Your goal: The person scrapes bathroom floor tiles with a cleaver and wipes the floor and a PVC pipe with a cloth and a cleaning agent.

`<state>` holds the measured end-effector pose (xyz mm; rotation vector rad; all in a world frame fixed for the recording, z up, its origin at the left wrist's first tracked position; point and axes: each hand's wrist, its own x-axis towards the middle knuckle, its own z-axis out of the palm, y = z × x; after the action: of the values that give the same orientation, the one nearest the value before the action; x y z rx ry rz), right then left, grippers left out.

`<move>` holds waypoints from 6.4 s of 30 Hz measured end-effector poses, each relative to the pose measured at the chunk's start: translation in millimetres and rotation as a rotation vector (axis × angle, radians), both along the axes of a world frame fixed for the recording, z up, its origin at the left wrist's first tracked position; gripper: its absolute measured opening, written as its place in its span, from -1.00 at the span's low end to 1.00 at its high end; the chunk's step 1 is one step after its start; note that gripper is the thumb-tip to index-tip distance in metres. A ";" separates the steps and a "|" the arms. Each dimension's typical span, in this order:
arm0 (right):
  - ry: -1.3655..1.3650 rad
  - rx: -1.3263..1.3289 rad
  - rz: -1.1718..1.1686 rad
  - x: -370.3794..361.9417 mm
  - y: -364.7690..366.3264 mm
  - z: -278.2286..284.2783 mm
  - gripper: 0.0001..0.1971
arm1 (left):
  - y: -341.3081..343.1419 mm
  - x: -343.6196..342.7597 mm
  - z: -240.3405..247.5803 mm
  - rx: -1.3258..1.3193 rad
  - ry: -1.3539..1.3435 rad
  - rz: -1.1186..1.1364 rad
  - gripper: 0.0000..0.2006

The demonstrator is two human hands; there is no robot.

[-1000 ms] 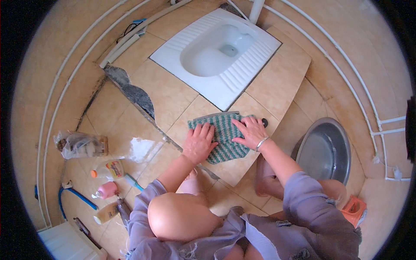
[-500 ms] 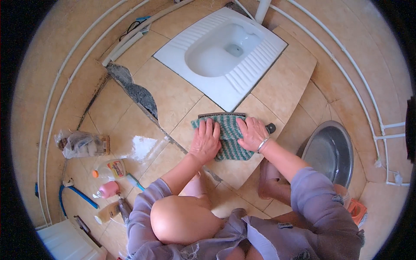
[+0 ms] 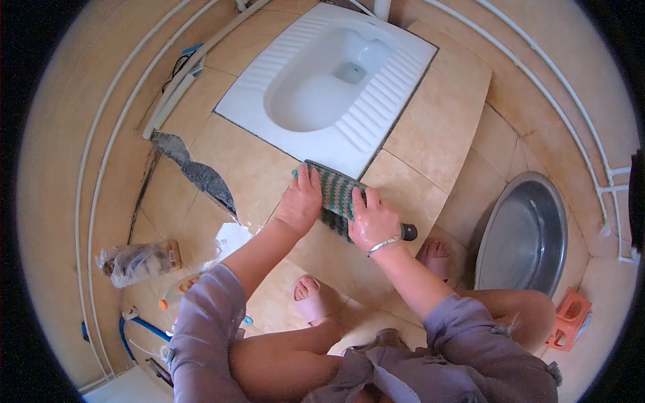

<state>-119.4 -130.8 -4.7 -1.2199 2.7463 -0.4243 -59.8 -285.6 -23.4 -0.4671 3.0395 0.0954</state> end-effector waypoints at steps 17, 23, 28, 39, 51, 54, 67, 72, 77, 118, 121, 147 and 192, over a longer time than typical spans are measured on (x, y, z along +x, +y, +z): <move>-0.174 0.135 -0.030 -21.4 -21.8 28.1 -0.82 | -20.4 -30.5 13.5 0.187 0.045 -0.097 -0.58; -0.162 0.224 -0.028 -47.9 -31.7 35.0 -0.80 | -21.4 -56.0 19.9 0.146 -0.006 -0.034 -0.65; -0.204 0.356 0.031 -19.6 -13.5 35.0 -0.79 | -2.9 -19.8 11.8 0.098 0.041 -0.101 -0.65; -0.218 0.409 0.060 -18.1 -22.6 40.2 -0.79 | -9.3 -12.1 9.6 0.198 0.123 -0.110 -0.63; -0.286 0.407 0.025 -19.5 -22.1 40.9 -0.76 | -16.4 -20.0 16.7 0.220 0.012 -0.134 -0.61; -0.242 0.312 -0.011 -50.6 -41.6 39.0 -0.78 | -32.2 -58.3 20.3 0.165 -0.040 -0.050 -0.64; -0.301 0.232 0.085 -60.3 -62.8 15.0 -0.79 | -50.6 -50.1 17.6 0.082 -0.047 0.020 -0.67; -0.195 0.166 0.245 -41.2 -46.2 13.5 -0.81 | -32.7 -0.5 6.1 -0.174 0.102 -0.059 -0.77; -0.049 0.090 0.252 -74.8 -68.4 6.0 -0.83 | -43.4 -24.5 9.6 -0.219 0.185 -0.018 -0.88; -0.183 0.308 -0.082 -62.0 -81.6 32.5 -0.79 | -70.0 -70.5 5.5 0.123 0.454 -0.327 -0.78; -0.261 0.320 -0.095 -41.2 -86.3 35.3 -0.79 | -77.3 -57.4 -0.7 0.159 0.374 -0.330 -0.81; -0.216 0.287 0.042 -59.1 -68.5 21.4 -0.82 | -57.1 -42.5 10.3 -0.020 0.179 -0.272 -0.75; -1.591 -1.418 -0.758 -98.4 64.1 43.7 -0.78 | 8.1 81.3 9.3 -0.116 -0.011 -0.286 -0.54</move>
<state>-217.8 -66.7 39.0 0.4235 1.0300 -2.2090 21.5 -277.5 -14.1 -0.0345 3.0736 -0.0977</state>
